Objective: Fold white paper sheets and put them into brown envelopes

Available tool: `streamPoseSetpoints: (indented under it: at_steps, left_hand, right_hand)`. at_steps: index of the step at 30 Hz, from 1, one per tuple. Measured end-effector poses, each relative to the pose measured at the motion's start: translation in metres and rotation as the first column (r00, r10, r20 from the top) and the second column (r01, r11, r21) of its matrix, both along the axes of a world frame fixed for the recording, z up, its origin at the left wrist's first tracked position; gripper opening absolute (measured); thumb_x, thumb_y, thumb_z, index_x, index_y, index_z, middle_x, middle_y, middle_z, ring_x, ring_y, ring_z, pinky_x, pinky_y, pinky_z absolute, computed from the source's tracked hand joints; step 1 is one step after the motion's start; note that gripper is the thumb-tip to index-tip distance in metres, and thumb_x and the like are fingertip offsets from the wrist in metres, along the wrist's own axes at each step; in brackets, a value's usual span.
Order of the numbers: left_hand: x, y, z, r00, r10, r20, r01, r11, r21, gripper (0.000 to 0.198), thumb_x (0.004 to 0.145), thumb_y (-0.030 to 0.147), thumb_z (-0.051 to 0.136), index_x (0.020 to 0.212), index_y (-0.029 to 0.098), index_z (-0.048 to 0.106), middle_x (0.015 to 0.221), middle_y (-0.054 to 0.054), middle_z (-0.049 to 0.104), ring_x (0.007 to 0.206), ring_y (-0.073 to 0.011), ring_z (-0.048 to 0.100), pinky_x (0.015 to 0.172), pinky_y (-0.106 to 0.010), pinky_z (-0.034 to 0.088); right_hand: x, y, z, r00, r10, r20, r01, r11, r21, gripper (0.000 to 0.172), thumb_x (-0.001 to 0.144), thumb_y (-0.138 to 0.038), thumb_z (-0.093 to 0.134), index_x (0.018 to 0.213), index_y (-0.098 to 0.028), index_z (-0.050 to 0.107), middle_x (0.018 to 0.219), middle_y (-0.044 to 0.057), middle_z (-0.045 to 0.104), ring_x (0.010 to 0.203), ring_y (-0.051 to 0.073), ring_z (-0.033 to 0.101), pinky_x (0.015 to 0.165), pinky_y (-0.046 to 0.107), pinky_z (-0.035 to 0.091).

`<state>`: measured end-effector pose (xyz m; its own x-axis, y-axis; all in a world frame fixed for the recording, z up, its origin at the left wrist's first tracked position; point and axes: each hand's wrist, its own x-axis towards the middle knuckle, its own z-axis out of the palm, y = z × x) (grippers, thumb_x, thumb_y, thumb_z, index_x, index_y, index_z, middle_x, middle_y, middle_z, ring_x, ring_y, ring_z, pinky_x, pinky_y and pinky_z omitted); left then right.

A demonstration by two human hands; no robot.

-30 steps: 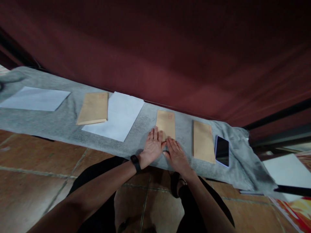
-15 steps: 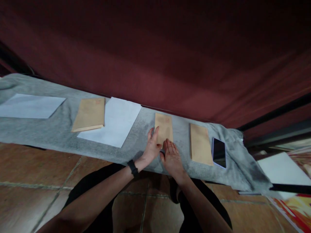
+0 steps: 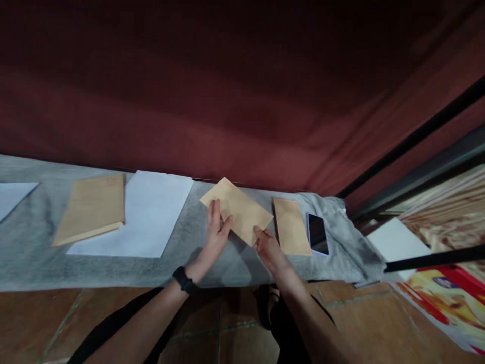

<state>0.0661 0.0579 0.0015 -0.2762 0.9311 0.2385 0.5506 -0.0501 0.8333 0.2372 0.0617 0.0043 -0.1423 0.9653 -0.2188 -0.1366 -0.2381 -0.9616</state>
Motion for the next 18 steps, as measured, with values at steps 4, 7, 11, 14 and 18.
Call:
streamPoseSetpoints:
  at_steps: [4, 7, 11, 14, 18]
  left_hand:
    - [0.002, 0.001, -0.003, 0.867, -0.045, -0.496, -0.024, 0.991, -0.133, 0.058, 0.1, 0.044, 0.045, 0.154, 0.025, 0.042, 0.17, -0.015, 0.022, 0.148, -0.0443, 0.033, 0.117, -0.072, 0.024]
    - [0.001, -0.002, -0.003, 0.757, -0.108, -0.644, -0.079, 0.964, -0.254, 0.054, 0.099, 0.048, 0.044, 0.148, 0.025, 0.051, 0.164, -0.014, 0.037, 0.136, -0.049, 0.044, 0.105, -0.077, 0.032]
    - [-0.003, 0.001, 0.0, 0.671, -0.068, -0.739, -0.106, 0.977, -0.187, 0.053, 0.1, 0.048, 0.041, 0.142, 0.019, 0.056, 0.155, -0.018, 0.049, 0.129, -0.0456, 0.049, 0.101, -0.07, 0.038]
    - [0.002, 0.012, -0.001, 0.667, -0.044, -0.744, -0.073, 0.99, -0.124, 0.054, 0.101, 0.045, 0.038, 0.142, 0.015, 0.055, 0.157, -0.019, 0.046, 0.138, -0.0423, 0.042, 0.11, -0.064, 0.034]
    - [0.014, 0.03, -0.007, 0.735, -0.153, -0.66, 0.025, 0.98, -0.199, 0.053, 0.104, 0.041, 0.03, 0.148, 0.02, 0.049, 0.161, -0.012, 0.043, 0.15, -0.038, 0.03, 0.117, -0.062, 0.026]
  right_hand:
    - [-0.007, -0.007, -0.008, 0.995, 0.001, -0.101, -0.018, 0.985, -0.169, 0.034, 0.079, -0.051, 0.071, 0.094, -0.021, 0.064, 0.089, 0.007, 0.077, 0.082, 0.023, 0.074, 0.063, 0.029, 0.056]
    - [-0.003, -0.006, -0.013, 0.994, 0.082, -0.066, -0.096, 0.962, -0.257, 0.03, 0.08, -0.047, 0.074, 0.087, -0.019, 0.065, 0.077, 0.004, 0.075, 0.069, 0.02, 0.072, 0.06, 0.027, 0.056]
    - [0.003, -0.004, -0.015, 0.977, 0.208, -0.039, -0.208, 0.905, -0.37, 0.03, 0.088, -0.047, 0.07, 0.082, -0.017, 0.066, 0.065, 0.003, 0.071, 0.055, 0.017, 0.068, 0.054, 0.027, 0.056]
    - [0.002, -0.005, -0.015, 0.976, 0.207, -0.073, -0.219, 0.904, -0.367, 0.029, 0.087, -0.045, 0.071, 0.081, -0.017, 0.066, 0.066, 0.002, 0.071, 0.058, 0.017, 0.069, 0.057, 0.028, 0.058]
    - [-0.002, -0.01, -0.017, 0.96, 0.104, -0.261, -0.186, 0.931, -0.313, 0.031, 0.072, -0.04, 0.086, 0.082, -0.017, 0.067, 0.077, 0.002, 0.074, 0.069, 0.017, 0.072, 0.071, 0.029, 0.061]
